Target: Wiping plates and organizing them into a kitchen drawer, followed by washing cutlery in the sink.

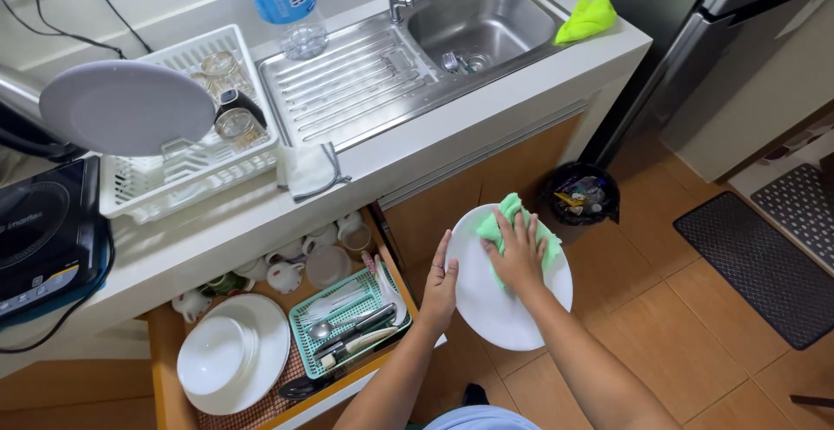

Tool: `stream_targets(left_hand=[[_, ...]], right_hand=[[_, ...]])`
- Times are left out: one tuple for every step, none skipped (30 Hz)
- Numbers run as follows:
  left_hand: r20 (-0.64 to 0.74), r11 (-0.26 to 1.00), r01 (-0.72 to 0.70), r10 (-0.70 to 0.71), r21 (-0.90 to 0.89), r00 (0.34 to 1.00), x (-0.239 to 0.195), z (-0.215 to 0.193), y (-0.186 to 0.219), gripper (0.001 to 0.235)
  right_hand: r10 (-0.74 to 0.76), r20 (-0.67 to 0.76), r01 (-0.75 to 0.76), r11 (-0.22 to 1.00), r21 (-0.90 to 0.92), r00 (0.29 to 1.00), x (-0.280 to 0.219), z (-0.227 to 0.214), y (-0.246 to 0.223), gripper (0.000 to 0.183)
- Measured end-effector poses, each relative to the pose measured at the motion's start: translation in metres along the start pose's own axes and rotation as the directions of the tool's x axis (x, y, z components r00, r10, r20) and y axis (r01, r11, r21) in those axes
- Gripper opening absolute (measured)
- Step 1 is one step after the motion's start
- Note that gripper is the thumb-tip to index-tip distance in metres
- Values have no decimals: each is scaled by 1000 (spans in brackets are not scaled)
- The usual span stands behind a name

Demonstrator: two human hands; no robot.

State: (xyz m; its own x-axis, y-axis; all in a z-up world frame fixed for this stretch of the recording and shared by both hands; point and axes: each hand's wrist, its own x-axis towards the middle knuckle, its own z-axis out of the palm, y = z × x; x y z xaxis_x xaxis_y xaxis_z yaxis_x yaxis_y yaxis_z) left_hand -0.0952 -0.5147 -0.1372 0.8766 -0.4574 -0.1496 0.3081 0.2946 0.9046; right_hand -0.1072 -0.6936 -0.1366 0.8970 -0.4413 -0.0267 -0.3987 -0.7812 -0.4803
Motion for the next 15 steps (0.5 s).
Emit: stream_targets(left_hand=[[1,1000,0,0,4,1000,4,5,1,56],[-19,999,-26,27,45,999,7,8,3,55],[-40,995,-52,56,85,998,10,12,4,54],[-43,995,-52,56,88,998,12,15,12,54],[-119,997,1,9,80,993,14,17,19,54],[-194,996,53,-39,69,980,16,19,27,54],[-197,996,50,-36,70,980,20,13,21,54],[-196,999,-27,34,38,980,24,7,14,52],[-199,995,-102,102,7,975,27,-1,8,50],[-202,995,-104,103,9,974,25,0,14,50],[-219,998,-66,66,5,974,22,1,19,51],[-235,1000,-29,28,0,972,20,2,23,51],[-234,1000,-29,29,2,972,19,4,25,51],[-201,1000,-23,25,10,979,19,6,27,52],[-171,1000,-14,16,14,985,16,8,27,53]], right_hand=[[1,-1,-1,1000,4,1000,-7,4,0,72],[-62,3,62,996,59,998,-14,9,-1,73],[-127,5,126,986,114,992,-21,14,-2,76],[-128,6,127,985,116,992,-35,10,-7,76],[-246,54,235,959,161,968,-50,7,-12,68],[-362,94,337,918,210,928,-64,5,-17,61],[-365,93,340,916,212,926,-70,-1,-15,61],[-369,153,321,908,270,917,-77,-5,-13,58],[-376,213,297,897,326,902,-84,-10,-13,56],[-379,214,299,896,329,900,-74,-2,8,56],[-359,230,292,915,279,905,-65,7,29,55],[-339,244,285,931,229,909,-55,15,50,55],[-339,243,285,930,231,909,-40,22,60,55],[-282,169,262,956,131,944,-24,30,70,57],[-229,93,228,973,31,969,-11,38,81,61]])
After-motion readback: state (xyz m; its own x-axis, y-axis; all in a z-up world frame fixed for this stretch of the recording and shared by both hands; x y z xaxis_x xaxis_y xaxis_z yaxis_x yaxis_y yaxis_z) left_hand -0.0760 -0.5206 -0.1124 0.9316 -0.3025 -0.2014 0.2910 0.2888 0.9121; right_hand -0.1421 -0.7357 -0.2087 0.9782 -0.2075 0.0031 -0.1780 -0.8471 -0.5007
